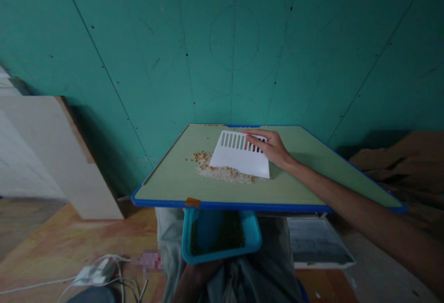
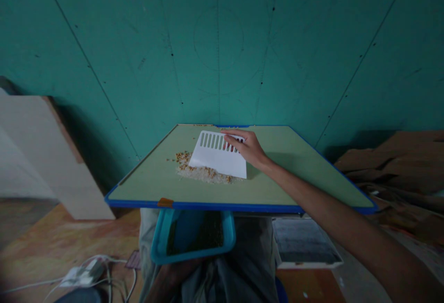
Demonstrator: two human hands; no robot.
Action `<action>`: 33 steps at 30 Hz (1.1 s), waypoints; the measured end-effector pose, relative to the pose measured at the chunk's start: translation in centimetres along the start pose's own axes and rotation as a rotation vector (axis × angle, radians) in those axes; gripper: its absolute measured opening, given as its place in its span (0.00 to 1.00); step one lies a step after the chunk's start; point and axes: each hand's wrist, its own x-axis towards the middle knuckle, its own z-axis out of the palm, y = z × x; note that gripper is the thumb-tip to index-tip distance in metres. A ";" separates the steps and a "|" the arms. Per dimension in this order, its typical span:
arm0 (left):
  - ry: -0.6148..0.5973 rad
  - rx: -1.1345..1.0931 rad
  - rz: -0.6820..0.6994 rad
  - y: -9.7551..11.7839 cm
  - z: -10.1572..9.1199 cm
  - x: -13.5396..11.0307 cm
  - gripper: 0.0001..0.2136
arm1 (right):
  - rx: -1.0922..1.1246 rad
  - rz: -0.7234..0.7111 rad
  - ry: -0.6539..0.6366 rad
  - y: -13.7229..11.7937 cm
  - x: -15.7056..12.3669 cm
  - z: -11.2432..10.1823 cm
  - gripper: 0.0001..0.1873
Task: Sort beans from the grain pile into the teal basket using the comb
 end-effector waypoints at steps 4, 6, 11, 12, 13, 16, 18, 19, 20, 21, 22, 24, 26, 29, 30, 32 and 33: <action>0.017 0.040 -0.066 -0.5 -0.4 -0.3 0.26 | 0.003 -0.004 -0.004 -0.3 -0.1 0.0 0.17; 0.012 0.045 -0.086 -0.5 -0.6 -0.4 0.28 | 0.009 -0.001 -0.006 -0.4 -0.2 0.0 0.17; -0.053 -0.007 -0.075 0.2 -0.4 -0.3 0.26 | 0.035 0.010 -0.021 -0.8 -0.3 0.1 0.18; -0.065 -0.074 -0.080 0.2 -0.4 -0.2 0.27 | 0.041 0.018 -0.025 -0.9 -0.4 0.2 0.18; -0.074 -0.157 -0.087 0.2 -0.3 -0.2 0.28 | 0.048 0.027 -0.027 -1.0 -0.4 0.2 0.18; -0.084 -0.369 -0.103 0.0 -0.1 -0.2 0.31 | 0.061 0.033 -0.015 -1.3 -0.4 0.3 0.17; -0.086 -0.406 -0.102 0.0 0.0 -0.2 0.36 | 0.048 0.011 0.013 -1.5 -0.4 0.3 0.15; -0.086 -0.410 -0.104 0.0 0.0 -0.2 0.39 | 0.034 -0.001 0.027 -1.5 -0.4 0.3 0.15; -0.090 -0.406 -0.108 0.2 -0.1 -0.3 0.40 | 0.019 -0.010 0.040 -1.5 -0.4 0.3 0.15; -0.097 -0.394 -0.115 0.4 -0.1 -0.3 0.40 | 0.006 -0.016 0.050 -1.6 -0.4 0.3 0.15; -0.108 -0.381 -0.122 0.6 -0.2 -0.3 0.38 | -0.006 -0.020 0.055 -1.6 -0.4 0.2 0.15; -0.131 -0.350 -0.125 1.1 -0.3 -0.3 0.33 | -0.018 -0.027 0.055 -1.6 -0.4 0.2 0.15; -0.143 -0.317 -0.114 1.5 -0.5 -0.4 0.30 | -0.026 -0.030 0.048 -1.6 -0.4 0.3 0.15; -0.136 -0.280 -0.098 1.4 -0.7 -0.5 0.31 | -0.020 -0.021 0.026 -1.9 -0.6 0.5 0.16; -0.133 -0.278 -0.099 1.1 -0.7 -0.6 0.32 | -0.015 -0.020 0.014 -2.0 -0.7 0.6 0.16; -0.132 -0.271 -0.092 0.5 -0.7 -0.7 0.34 | -0.015 -0.018 -0.016 -2.3 -1.0 0.9 0.17; -0.131 -0.260 -0.083 0.2 -0.6 -0.7 0.34 | -0.020 -0.018 -0.029 -2.4 -1.2 1.1 0.17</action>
